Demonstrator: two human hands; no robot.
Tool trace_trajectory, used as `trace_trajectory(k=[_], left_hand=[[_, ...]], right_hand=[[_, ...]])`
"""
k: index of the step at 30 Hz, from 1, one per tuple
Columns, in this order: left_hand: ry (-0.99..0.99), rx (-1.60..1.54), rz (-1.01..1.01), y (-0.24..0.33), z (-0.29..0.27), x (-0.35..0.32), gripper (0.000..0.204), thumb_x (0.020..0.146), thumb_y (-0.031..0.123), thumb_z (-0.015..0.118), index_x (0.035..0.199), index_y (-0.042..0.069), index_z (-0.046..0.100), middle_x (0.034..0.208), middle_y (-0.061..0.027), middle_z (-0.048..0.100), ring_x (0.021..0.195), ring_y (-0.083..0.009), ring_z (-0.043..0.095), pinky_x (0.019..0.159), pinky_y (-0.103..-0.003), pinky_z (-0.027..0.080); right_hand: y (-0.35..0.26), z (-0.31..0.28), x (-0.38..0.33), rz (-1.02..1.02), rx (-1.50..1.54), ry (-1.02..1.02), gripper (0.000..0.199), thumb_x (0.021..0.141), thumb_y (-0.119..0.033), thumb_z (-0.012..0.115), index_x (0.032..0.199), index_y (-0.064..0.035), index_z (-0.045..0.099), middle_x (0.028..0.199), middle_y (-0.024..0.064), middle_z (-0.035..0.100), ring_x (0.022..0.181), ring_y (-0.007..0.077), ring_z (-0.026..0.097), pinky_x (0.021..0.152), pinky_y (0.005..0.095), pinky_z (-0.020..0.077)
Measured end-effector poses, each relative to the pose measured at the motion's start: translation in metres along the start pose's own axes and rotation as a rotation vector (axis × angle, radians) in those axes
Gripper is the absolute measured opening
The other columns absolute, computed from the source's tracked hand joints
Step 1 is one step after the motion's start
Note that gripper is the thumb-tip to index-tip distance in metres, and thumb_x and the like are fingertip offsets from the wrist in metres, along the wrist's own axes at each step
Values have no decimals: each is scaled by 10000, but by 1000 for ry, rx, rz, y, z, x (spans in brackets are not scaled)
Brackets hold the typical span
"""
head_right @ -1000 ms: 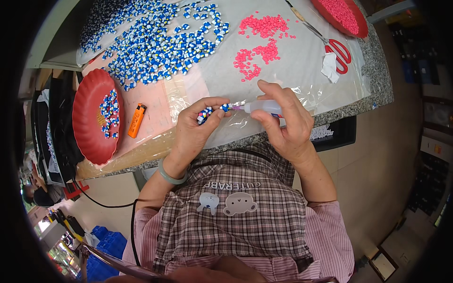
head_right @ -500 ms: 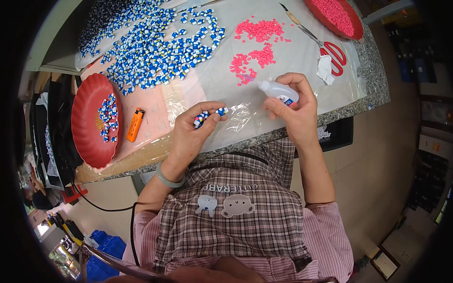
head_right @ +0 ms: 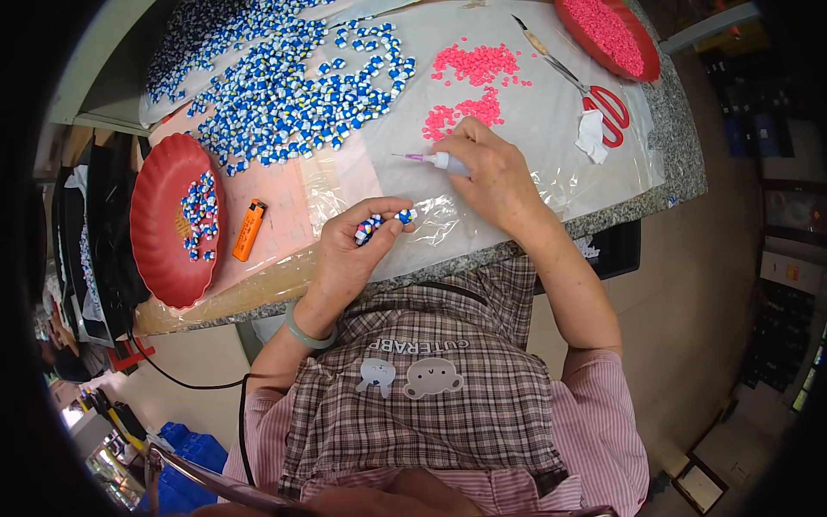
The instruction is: Assembling small plastic components by applying glue and joining them.
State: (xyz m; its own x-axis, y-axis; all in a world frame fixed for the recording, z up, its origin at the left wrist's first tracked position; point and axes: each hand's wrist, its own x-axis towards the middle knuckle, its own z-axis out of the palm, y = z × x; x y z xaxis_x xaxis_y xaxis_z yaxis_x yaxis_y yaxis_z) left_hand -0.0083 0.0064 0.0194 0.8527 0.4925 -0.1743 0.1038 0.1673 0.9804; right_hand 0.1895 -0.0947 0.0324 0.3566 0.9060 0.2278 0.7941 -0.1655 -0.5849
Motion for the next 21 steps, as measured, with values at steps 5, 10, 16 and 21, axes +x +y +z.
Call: trace_trajectory(k=[5,10,16,21], left_hand=[[-21,42,7,1,-3,0,197,941,23,569,1116,-17,649,1038,-67,668,944,-131,661,818,-239,509],[-34,23,8,2,-3,1,197,939,29,571,1114,-13,651,1028,-60,668,930,-117,654,805,-232,499],[-37,33,0,3,-2,1,195,941,29,566,1113,-10,651,1029,-60,668,932,-118,655,801,-229,495],[-27,13,0,2,-2,1,195,938,24,568,1111,-12,651,1033,-62,668,929,-120,657,804,-235,498]], right_hand=[[1,-5,7,-22,-65,-85,307,673,55,670,966,-36,658,886,91,591,822,267,625,725,353,505],[3,-6,6,-20,-99,-90,270,692,22,697,951,-43,660,892,91,599,825,276,629,725,359,508],[5,-7,6,-30,-49,-79,267,705,5,702,965,-47,664,884,91,601,817,281,626,719,360,505],[-1,-14,9,-32,-110,-199,237,705,0,692,934,-40,648,893,98,597,814,293,621,713,364,498]])
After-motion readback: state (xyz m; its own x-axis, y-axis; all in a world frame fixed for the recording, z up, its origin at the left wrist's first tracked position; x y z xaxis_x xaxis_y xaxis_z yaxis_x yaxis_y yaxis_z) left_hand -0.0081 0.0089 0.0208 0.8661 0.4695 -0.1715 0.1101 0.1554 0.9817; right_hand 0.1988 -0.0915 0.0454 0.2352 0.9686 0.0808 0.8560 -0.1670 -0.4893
